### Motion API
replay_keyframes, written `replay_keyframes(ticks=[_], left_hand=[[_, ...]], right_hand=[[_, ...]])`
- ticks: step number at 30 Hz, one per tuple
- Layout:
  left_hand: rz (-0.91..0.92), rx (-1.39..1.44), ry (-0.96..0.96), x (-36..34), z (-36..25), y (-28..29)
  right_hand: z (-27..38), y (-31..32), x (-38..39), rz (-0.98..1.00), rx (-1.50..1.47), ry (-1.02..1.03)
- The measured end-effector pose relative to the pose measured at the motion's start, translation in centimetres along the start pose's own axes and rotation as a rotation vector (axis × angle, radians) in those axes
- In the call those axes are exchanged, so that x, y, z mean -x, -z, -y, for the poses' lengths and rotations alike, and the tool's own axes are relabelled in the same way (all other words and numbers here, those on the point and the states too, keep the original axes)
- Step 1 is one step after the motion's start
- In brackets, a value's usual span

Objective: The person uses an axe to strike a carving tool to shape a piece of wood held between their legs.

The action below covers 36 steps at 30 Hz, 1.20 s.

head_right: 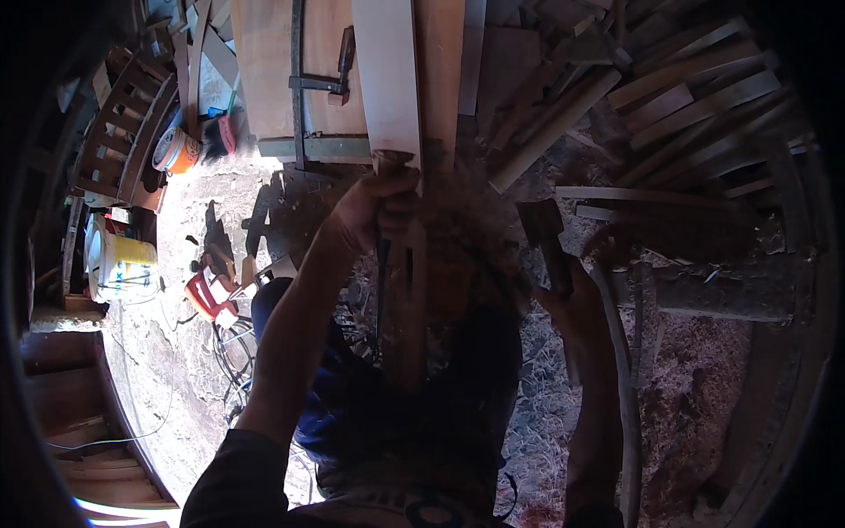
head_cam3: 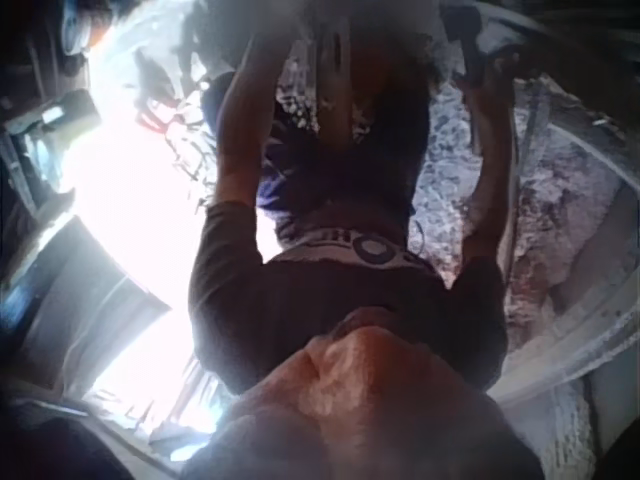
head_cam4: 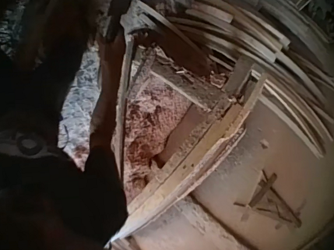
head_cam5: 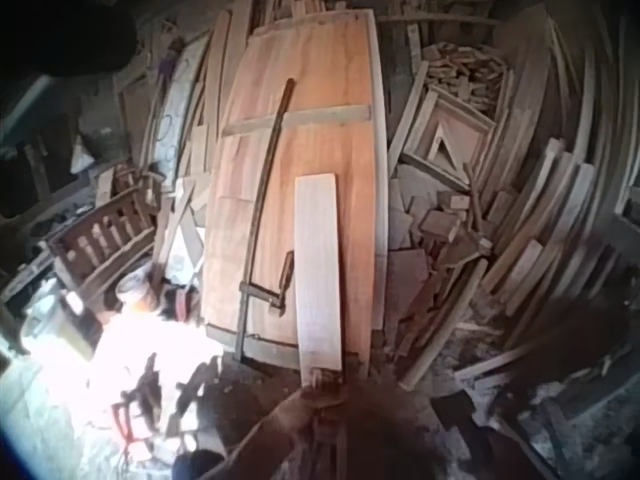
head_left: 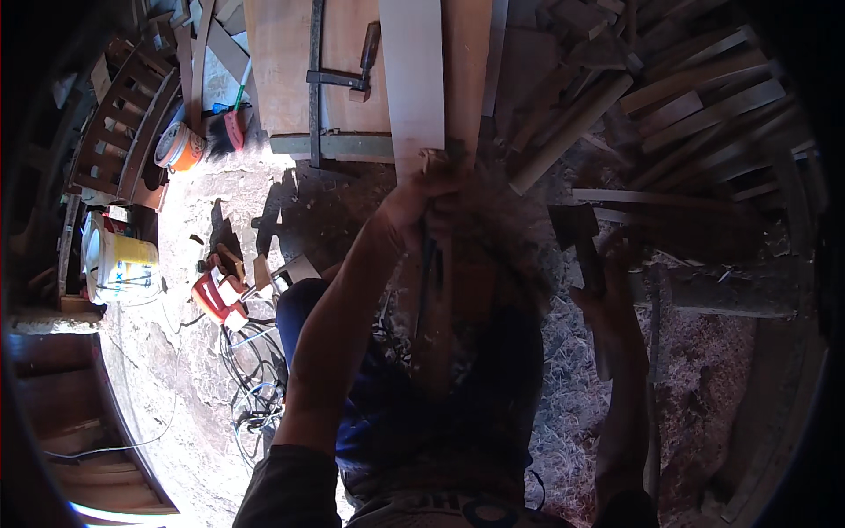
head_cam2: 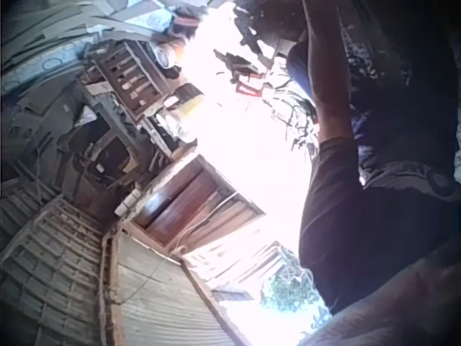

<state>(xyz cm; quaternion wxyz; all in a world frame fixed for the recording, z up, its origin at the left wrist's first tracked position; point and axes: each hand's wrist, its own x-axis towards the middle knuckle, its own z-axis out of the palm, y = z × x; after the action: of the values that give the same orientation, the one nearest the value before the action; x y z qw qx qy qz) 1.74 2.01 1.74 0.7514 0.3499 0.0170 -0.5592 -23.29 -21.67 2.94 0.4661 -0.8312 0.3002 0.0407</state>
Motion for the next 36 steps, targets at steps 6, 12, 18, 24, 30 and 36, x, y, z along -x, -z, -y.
replay_keyframes(ticks=[6,12,18,24,30,36], left_hand=[[-0.340,-0.709,-0.724,7.8,-6.6,-6.3],[0.044,-1.343,-1.209,2.4,4.3,-5.7],[0.660,-1.823,-1.300,-1.7,21.5,-7.0],[0.688,-1.722,-1.280,-2.3,27.0,-5.6],[0.357,-2.212,-0.888,2.9,16.3,5.0],[-0.781,-2.392,-0.315,4.4,4.7,10.4]], right_hand=[[-15.3,-3.9,1.1,-0.307,0.342,0.136],[-23.3,-9.3,4.5,-0.234,0.652,-0.287],[-33.8,-9.9,3.6,-0.591,0.769,0.216],[-20.7,-8.0,-1.1,-0.069,-0.129,-0.188],[-14.8,-6.3,-9.9,0.133,-0.192,0.017],[-19.4,-7.2,-15.8,-0.019,0.689,0.365]])
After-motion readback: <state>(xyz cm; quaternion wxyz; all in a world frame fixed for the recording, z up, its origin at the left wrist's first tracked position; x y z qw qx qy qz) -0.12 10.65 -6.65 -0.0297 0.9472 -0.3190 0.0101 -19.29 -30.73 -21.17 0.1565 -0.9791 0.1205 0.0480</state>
